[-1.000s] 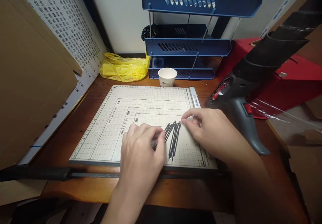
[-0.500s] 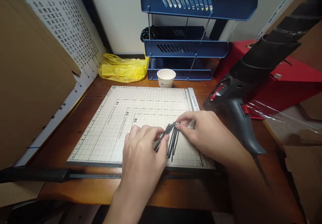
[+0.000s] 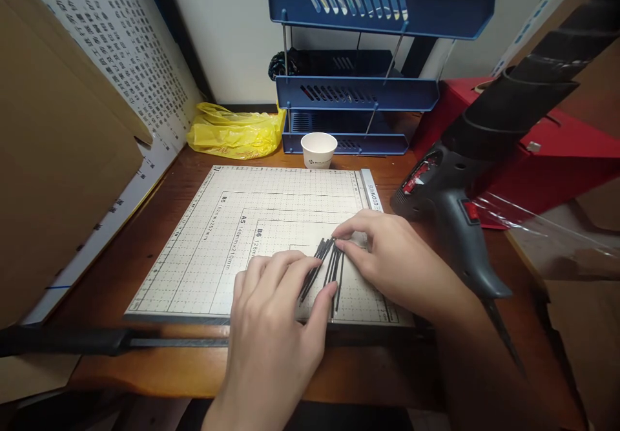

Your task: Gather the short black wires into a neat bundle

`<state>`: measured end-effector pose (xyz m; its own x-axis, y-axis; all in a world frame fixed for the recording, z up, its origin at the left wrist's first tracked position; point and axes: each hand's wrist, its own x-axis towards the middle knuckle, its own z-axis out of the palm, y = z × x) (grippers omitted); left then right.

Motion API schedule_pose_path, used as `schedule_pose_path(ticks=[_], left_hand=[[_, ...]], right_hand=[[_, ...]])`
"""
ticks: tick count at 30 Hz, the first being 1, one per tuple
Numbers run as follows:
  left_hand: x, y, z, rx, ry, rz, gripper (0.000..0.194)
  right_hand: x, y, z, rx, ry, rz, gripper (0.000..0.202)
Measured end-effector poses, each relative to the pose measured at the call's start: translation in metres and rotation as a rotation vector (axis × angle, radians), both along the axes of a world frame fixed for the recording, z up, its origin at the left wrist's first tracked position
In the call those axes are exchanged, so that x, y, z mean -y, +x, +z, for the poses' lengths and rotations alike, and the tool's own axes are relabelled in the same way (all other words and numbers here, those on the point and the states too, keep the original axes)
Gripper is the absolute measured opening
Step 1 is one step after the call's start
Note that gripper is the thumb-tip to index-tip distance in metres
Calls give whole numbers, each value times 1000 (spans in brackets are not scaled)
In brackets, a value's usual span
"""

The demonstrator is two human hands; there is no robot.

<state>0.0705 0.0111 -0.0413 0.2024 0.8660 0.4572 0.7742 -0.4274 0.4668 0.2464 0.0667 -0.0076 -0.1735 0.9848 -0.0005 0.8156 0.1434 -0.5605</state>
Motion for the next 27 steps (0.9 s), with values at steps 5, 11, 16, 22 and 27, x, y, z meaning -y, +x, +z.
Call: schedule_pose_path(ticks=[5, 11, 16, 22, 27], left_hand=[[5, 1, -4, -35, 37, 37, 28], [7, 4, -9, -81, 27, 56, 29], [6, 4, -8, -55, 20, 55, 25], [-1, 3, 0, -144, -45, 155, 18], [-21, 5, 24, -341, -283, 88, 13]], right_hand=[[0, 2, 3, -12, 6, -23, 16], [1, 2, 6, -19, -26, -10, 16], [2, 3, 6, -4, -3, -58, 17], [2, 2, 7, -9, -3, -80, 16], [3, 1, 11, 25, -45, -109, 14]])
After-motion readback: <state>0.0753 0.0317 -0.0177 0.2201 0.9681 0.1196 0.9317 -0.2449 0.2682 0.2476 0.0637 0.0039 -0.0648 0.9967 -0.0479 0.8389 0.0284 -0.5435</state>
